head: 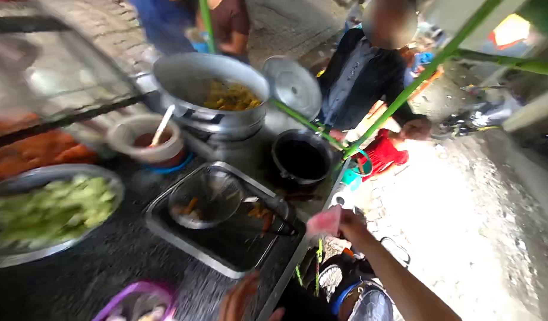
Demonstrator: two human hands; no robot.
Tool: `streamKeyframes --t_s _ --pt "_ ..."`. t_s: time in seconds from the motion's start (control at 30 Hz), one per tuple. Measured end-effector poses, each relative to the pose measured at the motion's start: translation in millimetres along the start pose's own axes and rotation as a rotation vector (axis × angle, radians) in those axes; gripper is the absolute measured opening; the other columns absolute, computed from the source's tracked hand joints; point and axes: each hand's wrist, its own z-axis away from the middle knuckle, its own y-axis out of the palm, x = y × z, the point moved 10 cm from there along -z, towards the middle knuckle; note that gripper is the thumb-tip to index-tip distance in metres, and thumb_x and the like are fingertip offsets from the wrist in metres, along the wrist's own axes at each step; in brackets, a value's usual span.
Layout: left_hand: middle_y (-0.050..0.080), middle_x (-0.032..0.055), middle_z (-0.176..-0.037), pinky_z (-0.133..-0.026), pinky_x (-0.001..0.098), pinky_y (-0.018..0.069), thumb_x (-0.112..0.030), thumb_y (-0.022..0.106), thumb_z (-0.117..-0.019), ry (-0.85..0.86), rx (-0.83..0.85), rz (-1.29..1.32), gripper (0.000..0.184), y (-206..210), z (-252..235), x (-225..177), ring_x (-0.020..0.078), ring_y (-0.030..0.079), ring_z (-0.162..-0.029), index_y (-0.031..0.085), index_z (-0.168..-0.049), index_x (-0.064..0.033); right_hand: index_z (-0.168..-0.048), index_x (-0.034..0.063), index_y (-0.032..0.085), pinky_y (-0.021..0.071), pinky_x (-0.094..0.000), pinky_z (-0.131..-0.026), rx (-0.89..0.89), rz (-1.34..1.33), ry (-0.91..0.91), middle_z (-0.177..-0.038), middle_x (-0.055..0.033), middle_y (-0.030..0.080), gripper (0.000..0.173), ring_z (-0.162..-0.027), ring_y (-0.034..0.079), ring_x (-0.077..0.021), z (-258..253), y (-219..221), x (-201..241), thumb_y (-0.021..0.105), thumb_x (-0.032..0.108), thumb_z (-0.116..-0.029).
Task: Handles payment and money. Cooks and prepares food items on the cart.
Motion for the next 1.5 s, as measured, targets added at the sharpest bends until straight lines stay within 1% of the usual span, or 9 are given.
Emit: streamKeyframes --t_s 0.17,0.4,0.5,0.67,0.8,0.97,1.13,1.37,1.5 --pt "0.052 0.0257 -0.144 -0.093 0.0387 0.058 -0.041 0.088 -0.0766 -0.046 -0.169 -0.055 0.099 -21 45 14 0.0258 0.064 -0.118 0.04 -0.152 0.0023 -0.102 -0.0024 0.073 0.0561 -0.0484 -0.078 0.68 0.428 -0.02 -0.085 -0.0153 0.072 0.033 -0.08 0.07 -0.0248 72 200 17 0.066 0.03 -0.0989" --pt "0.076 0.0075 -0.1 -0.091 0.0266 0.0591 -0.007 0.056 -0.1009 -0.209 -0.68 0.014 0.022 -114 168 50 0.0057 0.072 -0.096 0.069 -0.11 0.0078 -0.12 -0.0012 0.069 0.0556 -0.041 -0.083 1.014 0.378 -0.116 -0.101 -0.0136 0.072 0.045 -0.09 0.068 -0.0187 102 321 35 0.054 0.038 -0.1049" --pt "0.075 0.0016 -0.093 -0.082 0.0219 0.0606 -0.011 0.058 -0.1009 -0.375 -0.848 0.097 0.02 -141 213 71 -0.0003 0.071 -0.086 0.068 -0.106 0.0063 -0.142 0.0003 0.055 0.0551 -0.0476 -0.09 0.842 0.399 -0.143 -0.128 -0.0223 0.065 0.046 -0.106 0.067 -0.031 54 350 38 0.047 0.031 -0.1093" --pt "0.074 0.004 -0.097 -0.079 0.0255 0.0622 -0.004 0.062 -0.0962 -0.478 -0.96 0.317 0.029 -150 248 111 0.0052 0.072 -0.085 0.057 -0.121 0.0108 -0.146 -0.0047 0.048 0.0575 -0.0489 -0.088 0.739 0.524 -0.01 -0.121 -0.0271 0.066 0.047 -0.097 0.07 -0.0338 -9 396 -1 0.057 0.02 -0.1063" --pt "0.074 0.0027 -0.086 -0.063 0.0285 0.062 -0.007 0.061 -0.0986 -0.586 -0.819 0.468 0.016 -141 233 132 0.0104 0.072 -0.07 0.065 -0.11 0.0036 -0.127 -0.0125 0.056 0.06 -0.0405 -0.075 0.703 0.33 0.138 -0.108 -0.0259 0.065 0.031 -0.078 0.069 -0.0261 -10 403 -6 0.059 0.003 -0.1003" --pt "0.073 0.0091 -0.097 -0.068 0.0316 0.0612 -0.012 0.054 -0.1046 -0.609 -0.525 0.671 0.024 -116 168 141 0.0147 0.072 -0.079 0.064 -0.119 0.005 -0.12 -0.0134 0.057 0.0612 -0.0367 -0.071 0.607 0.188 0.132 -0.097 -0.0211 0.065 0.026 -0.072 0.069 -0.0214 -11 379 16 0.061 0.0 -0.0974" --pt "0.072 0.0115 -0.087 -0.068 0.0317 0.0606 -0.012 0.055 -0.1054 -0.608 -0.685 0.727 0.024 -131 114 170 0.016 0.071 -0.073 0.06 -0.119 0.0068 -0.115 -0.0119 0.059 0.062 -0.0349 -0.067 0.529 0.118 0.03 -0.09 -0.0171 0.067 0.023 -0.068 0.07 -0.0194 -13 340 55 0.061 -0.002 -0.0952" --pt "0.071 0.0094 -0.081 -0.064 0.0298 0.0601 -0.009 0.061 -0.1015 -0.642 -0.783 0.504 0.019 -146 113 199 0.0121 0.069 -0.065 0.063 -0.109 0.008 -0.114 -0.0131 0.057 0.0611 -0.0326 -0.066 0.527 0.042 0.114 -0.086 -0.0161 0.065 0.02 -0.065 0.068 -0.0175 -10 328 38 0.059 -0.004 -0.0962" --pt "0.071 0.014 -0.091 -0.08 0.0412 0.0523 -0.018 0.073 -0.0946 -0.671 -0.629 0.119 0.024 -162 102 183 0.0191 0.065 -0.081 0.071 -0.103 0.0048 -0.117 -0.0066 0.058 0.0617 -0.0353 -0.066 0.472 -0.006 0.105 -0.089 -0.0151 0.065 0.023 -0.067 0.068 -0.0182 -3 309 17 0.061 0.001 -0.0951"
